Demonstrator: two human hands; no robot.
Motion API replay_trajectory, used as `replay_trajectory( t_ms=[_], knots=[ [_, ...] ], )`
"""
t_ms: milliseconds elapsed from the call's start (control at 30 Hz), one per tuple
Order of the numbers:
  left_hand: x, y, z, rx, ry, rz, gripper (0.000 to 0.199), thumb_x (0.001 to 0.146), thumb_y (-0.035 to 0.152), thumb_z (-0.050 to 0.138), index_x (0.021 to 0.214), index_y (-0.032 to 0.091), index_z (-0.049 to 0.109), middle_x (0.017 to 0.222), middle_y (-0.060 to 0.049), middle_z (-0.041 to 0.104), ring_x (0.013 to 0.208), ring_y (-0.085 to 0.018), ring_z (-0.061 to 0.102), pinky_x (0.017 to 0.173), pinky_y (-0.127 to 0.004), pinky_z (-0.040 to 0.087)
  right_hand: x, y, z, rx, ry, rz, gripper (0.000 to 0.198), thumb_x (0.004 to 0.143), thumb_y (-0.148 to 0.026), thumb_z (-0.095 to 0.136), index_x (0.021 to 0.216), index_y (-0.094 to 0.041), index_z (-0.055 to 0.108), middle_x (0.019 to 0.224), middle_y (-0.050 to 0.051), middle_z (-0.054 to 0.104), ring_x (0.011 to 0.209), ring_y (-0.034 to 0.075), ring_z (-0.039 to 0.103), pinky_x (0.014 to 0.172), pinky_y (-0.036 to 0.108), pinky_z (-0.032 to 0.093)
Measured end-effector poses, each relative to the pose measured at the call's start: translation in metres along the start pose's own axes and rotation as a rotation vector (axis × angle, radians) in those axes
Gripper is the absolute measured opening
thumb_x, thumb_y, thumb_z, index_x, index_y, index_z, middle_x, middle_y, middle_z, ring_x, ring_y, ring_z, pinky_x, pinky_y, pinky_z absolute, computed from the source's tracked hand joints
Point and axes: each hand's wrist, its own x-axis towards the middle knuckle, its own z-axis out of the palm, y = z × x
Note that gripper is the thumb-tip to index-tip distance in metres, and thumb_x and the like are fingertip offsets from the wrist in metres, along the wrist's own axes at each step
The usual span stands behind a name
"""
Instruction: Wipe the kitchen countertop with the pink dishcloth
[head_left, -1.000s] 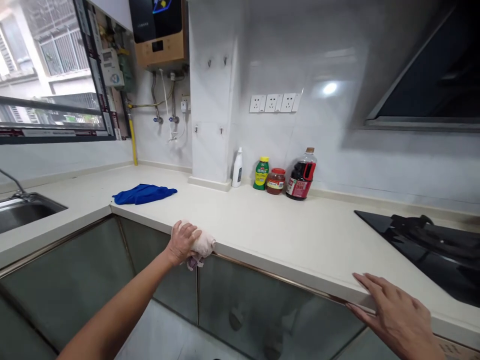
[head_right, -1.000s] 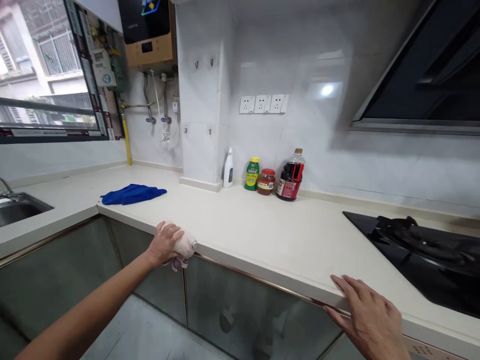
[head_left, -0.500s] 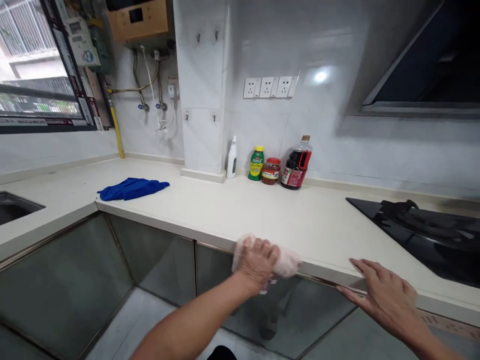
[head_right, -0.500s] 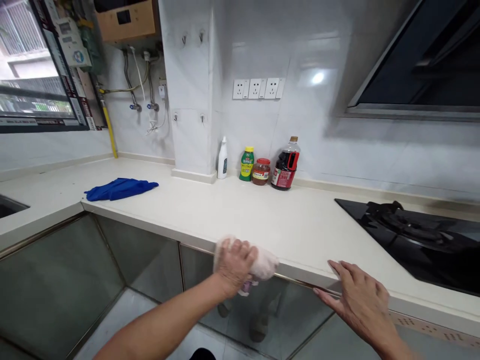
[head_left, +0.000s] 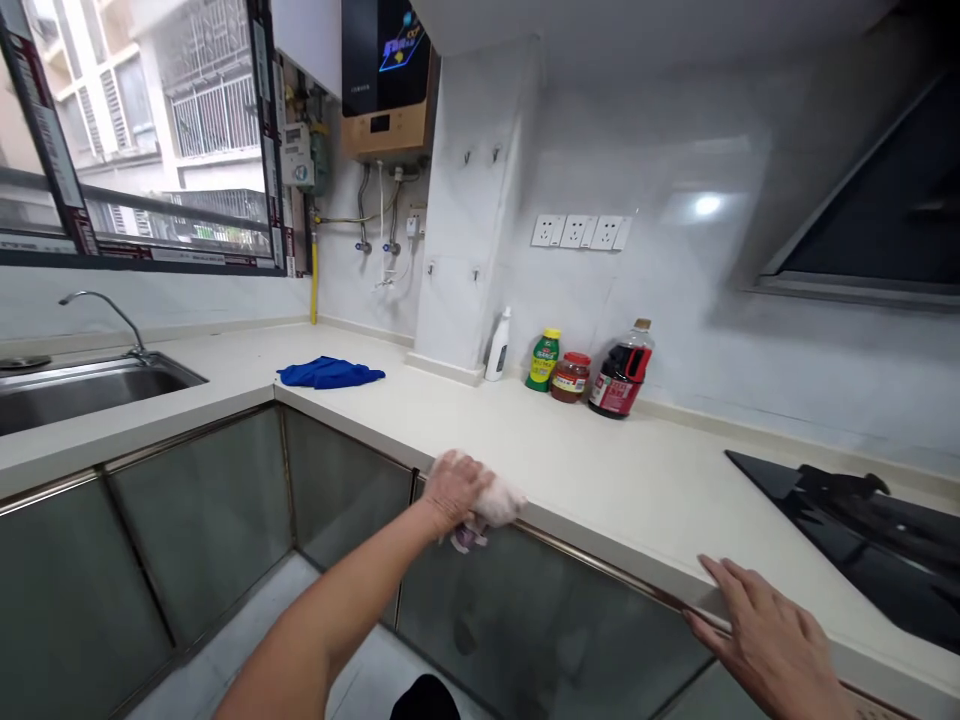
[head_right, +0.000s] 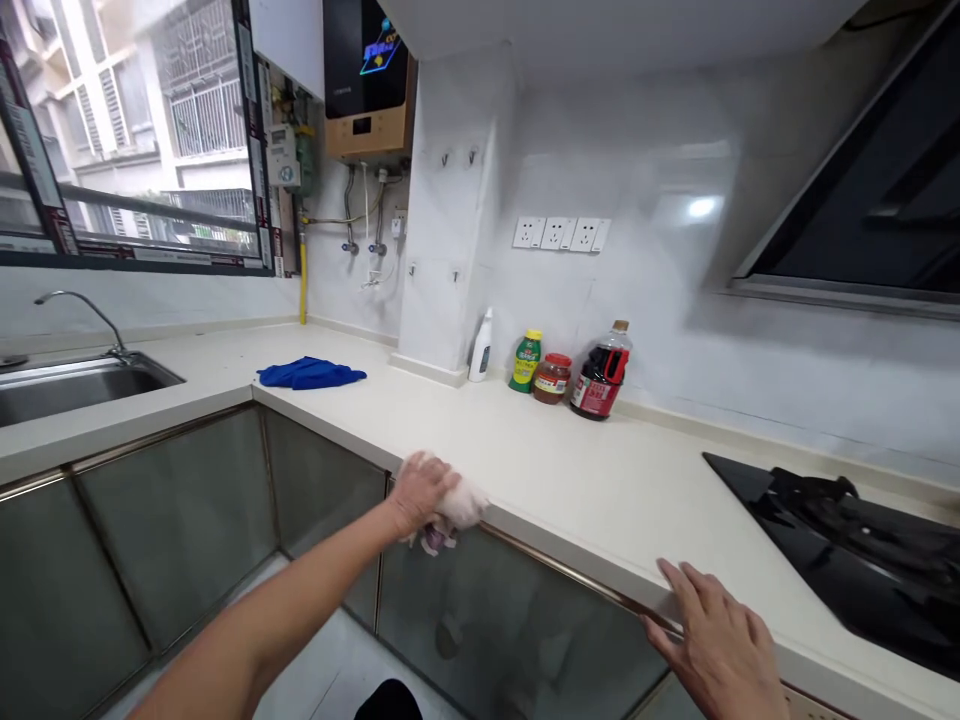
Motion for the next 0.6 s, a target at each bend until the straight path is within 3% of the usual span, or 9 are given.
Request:
replay_trajectory(
  t_ms=[133,267,433,600],
  knots=[
    [-0.022,-0.043,-0.023,0.063,-0.047,-0.312,0.074,0.074,0.030,0.080,0.140,0.027,0.047,0.147,-0.012,0.051,0.139,-0.033,0.039,0.122,-0.062,0.016,0.000,-0.006,-0.003,-0.003,0.001,0.038,0.067,0.091,-0.054,0.031,0.147,-0.019,0.042,0.144,0.018,0.053,0.131,0.040,0.047,0.104,0.058,0.038],
    [-0.022,-0.047,-0.027,0.099,-0.078,-0.505,0.070,0.076,0.027,0.074,0.140,0.024,0.044,0.144,-0.016,0.049,0.138,-0.036,0.038,0.116,-0.071,0.021,0.003,-0.010,-0.005,-0.014,-0.055,0.049,0.069,0.088,-0.052,0.040,0.148,-0.017,0.043,0.146,0.020,0.051,0.133,0.040,0.046,0.107,0.059,0.036],
    [-0.007,-0.013,-0.020,0.108,-0.077,-0.551,0.075,0.075,0.028,0.075,0.142,0.016,0.042,0.144,-0.022,0.046,0.139,-0.042,0.033,0.113,-0.076,0.021,0.009,-0.013,-0.009,-0.011,-0.159,0.058,0.074,0.083,-0.051,0.054,0.148,-0.016,0.044,0.150,0.019,0.047,0.139,0.040,0.040,0.111,0.060,0.033],
    [0.016,0.056,-0.010,0.086,-0.029,-0.411,0.075,0.073,0.031,0.080,0.139,0.019,0.048,0.144,-0.020,0.048,0.136,-0.040,0.036,0.115,-0.075,0.019,0.013,-0.024,-0.023,-0.030,-0.194,0.091,0.074,0.083,-0.045,0.058,0.149,-0.014,0.043,0.154,0.020,0.044,0.142,0.041,0.036,0.114,0.061,0.028]
  ],
)
